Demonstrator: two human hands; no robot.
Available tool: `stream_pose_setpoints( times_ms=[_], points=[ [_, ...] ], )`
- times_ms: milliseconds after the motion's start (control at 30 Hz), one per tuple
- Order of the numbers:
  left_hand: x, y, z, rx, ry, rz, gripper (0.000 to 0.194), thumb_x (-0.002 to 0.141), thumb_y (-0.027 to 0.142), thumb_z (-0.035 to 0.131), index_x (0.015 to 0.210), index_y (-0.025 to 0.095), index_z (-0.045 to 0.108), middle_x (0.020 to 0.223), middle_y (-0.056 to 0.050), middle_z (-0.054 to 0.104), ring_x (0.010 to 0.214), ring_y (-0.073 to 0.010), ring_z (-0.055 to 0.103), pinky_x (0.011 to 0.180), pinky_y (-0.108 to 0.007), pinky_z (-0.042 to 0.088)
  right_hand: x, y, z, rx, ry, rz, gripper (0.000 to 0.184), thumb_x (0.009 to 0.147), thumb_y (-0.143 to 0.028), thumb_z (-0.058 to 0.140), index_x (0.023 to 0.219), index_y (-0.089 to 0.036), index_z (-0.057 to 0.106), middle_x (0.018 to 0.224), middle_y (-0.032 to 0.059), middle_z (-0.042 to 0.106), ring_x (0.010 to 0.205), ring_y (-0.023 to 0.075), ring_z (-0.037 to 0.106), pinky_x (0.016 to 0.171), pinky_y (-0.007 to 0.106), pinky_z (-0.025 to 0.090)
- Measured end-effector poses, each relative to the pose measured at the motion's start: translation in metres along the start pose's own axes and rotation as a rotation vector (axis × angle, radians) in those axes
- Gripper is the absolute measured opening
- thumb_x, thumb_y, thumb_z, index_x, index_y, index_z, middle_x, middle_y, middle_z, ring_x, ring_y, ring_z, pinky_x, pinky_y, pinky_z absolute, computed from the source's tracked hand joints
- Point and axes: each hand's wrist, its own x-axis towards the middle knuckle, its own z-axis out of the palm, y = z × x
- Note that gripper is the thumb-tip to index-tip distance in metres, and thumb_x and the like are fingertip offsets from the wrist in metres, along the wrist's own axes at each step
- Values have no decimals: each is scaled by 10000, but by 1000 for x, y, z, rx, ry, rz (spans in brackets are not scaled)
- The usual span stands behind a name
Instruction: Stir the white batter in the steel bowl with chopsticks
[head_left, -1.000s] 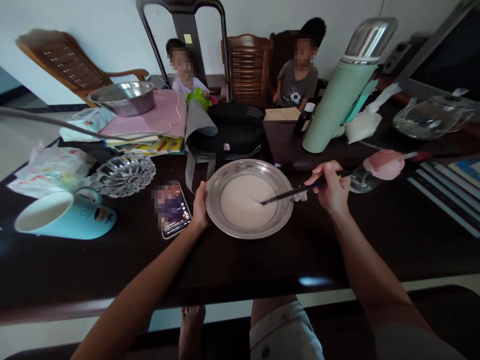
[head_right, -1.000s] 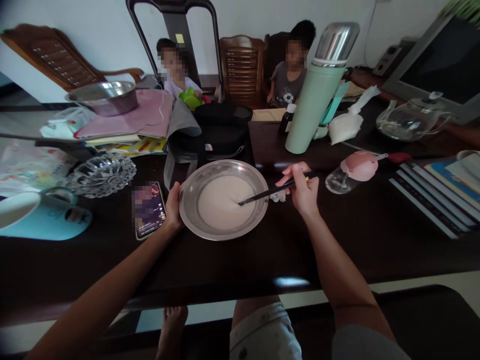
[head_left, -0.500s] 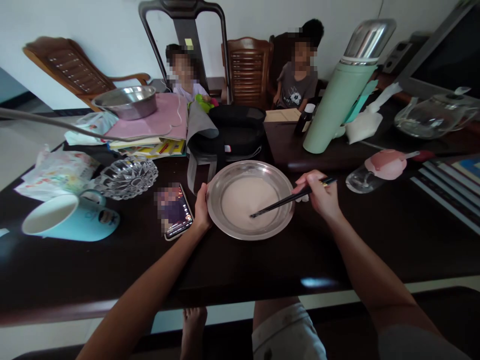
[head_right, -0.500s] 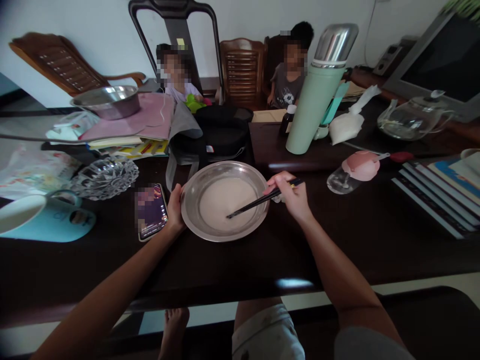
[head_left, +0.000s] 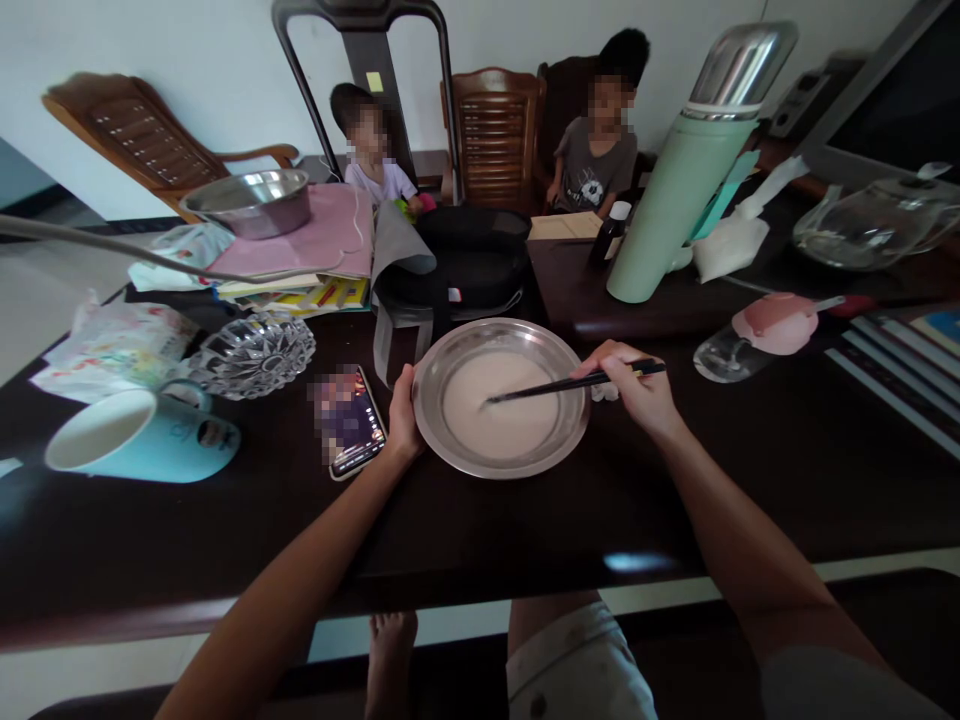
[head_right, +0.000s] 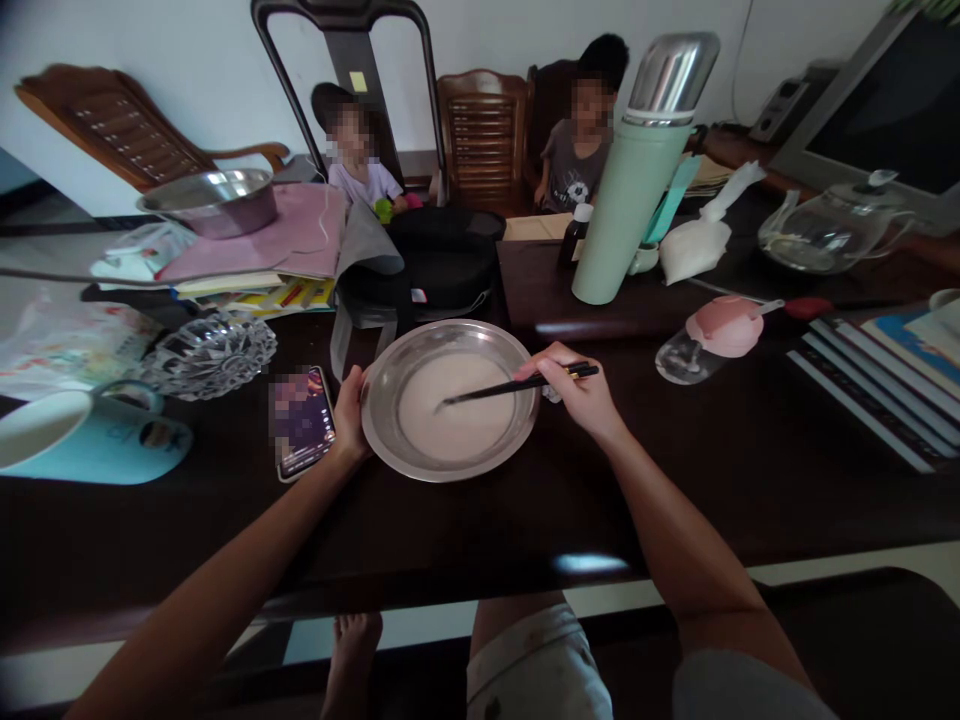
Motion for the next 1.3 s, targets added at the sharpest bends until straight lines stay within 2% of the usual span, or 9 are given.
stream_pose_setpoints(
  times_ms=[200, 300, 400, 467, 600, 800, 1000, 1167, 1300],
  points=[
    [2, -3, -3, 6, -23, 14, 495, 903, 643, 689, 1111, 211, 815, 1078, -115, 869, 1305, -448, 740, 1075, -543, 628, 2, 4, -7, 71, 278, 13, 465, 978, -658, 735, 791, -238, 806, 609, 1, 745, 532, 182, 737, 562, 311, 604],
    [2, -3, -3, 7, -35, 6, 500, 889, 650, 696, 1096, 209, 810, 1071, -115, 868, 1303, -452, 739, 1077, -548, 625, 1, 3, -4, 135, 140, 23, 455, 967, -658, 752, 806, -238, 819, 612, 9, 760, 505, 174, 718, 517, 298, 581],
    [1, -2, -1, 3, -35, 1, 503, 871, 653, 713, 1089, 209, 802, 1064, -115, 866, 1302, -457, 739, 1084, -554, 619, 0, 0, -5, 41, 20, -21, 411, 965, -633, 774, 856, -246, 861, 791, 51, 848, 699, 194, 806, 658, 312, 641],
    [0, -2, 0, -2, -30, -5, 506, 860, 646, 727, 1086, 200, 802, 1058, -123, 864, 1297, -459, 740, 1087, -556, 616, 2, -1, -9, -26, 79, -38, 394, 975, -621, 769, 889, -251, 875, 825, 54, 860, 760, 200, 823, 723, 321, 653],
    [-1, -2, 1, -14, -11, 4, 479, 886, 619, 703, 1090, 199, 811, 1053, -123, 866, 1285, -448, 747, 1082, -547, 616, 3, 4, -16, 42, 247, -17, 451, 993, -656, 721, 874, -240, 850, 626, 14, 772, 573, 191, 760, 634, 337, 639],
    [0, -2, -2, 19, -63, 9, 518, 899, 645, 690, 1160, 214, 805, 1102, -113, 866, 1319, -447, 731, 1101, -557, 604, 1, -1, -11, -7, -25, -1, 418, 972, -645, 758, 873, -255, 870, 820, 60, 854, 756, 216, 819, 687, 331, 658],
    [3, -5, -4, 35, -76, 49, 540, 880, 667, 703, 1157, 216, 813, 1121, -121, 865, 1352, -466, 707, 1106, -573, 603, 3, 2, -13, 37, 222, -16, 464, 995, -663, 712, 850, -242, 845, 643, 22, 775, 572, 189, 757, 604, 324, 625],
    [3, -6, -6, 49, -48, 60, 541, 900, 663, 696, 1189, 222, 815, 1099, -108, 872, 1300, -449, 741, 1087, -556, 618, 1, 0, -7, 10, 15, 25, 464, 958, -678, 749, 848, -239, 850, 770, 61, 837, 720, 227, 810, 673, 355, 662],
    [2, -4, -4, 48, -49, 46, 545, 914, 662, 686, 1202, 216, 811, 1084, -103, 873, 1276, -437, 757, 1085, -543, 618, 3, 2, -9, -30, 164, 4, 454, 961, -669, 749, 824, -248, 850, 779, 49, 836, 733, 217, 812, 709, 351, 663]
  ],
)
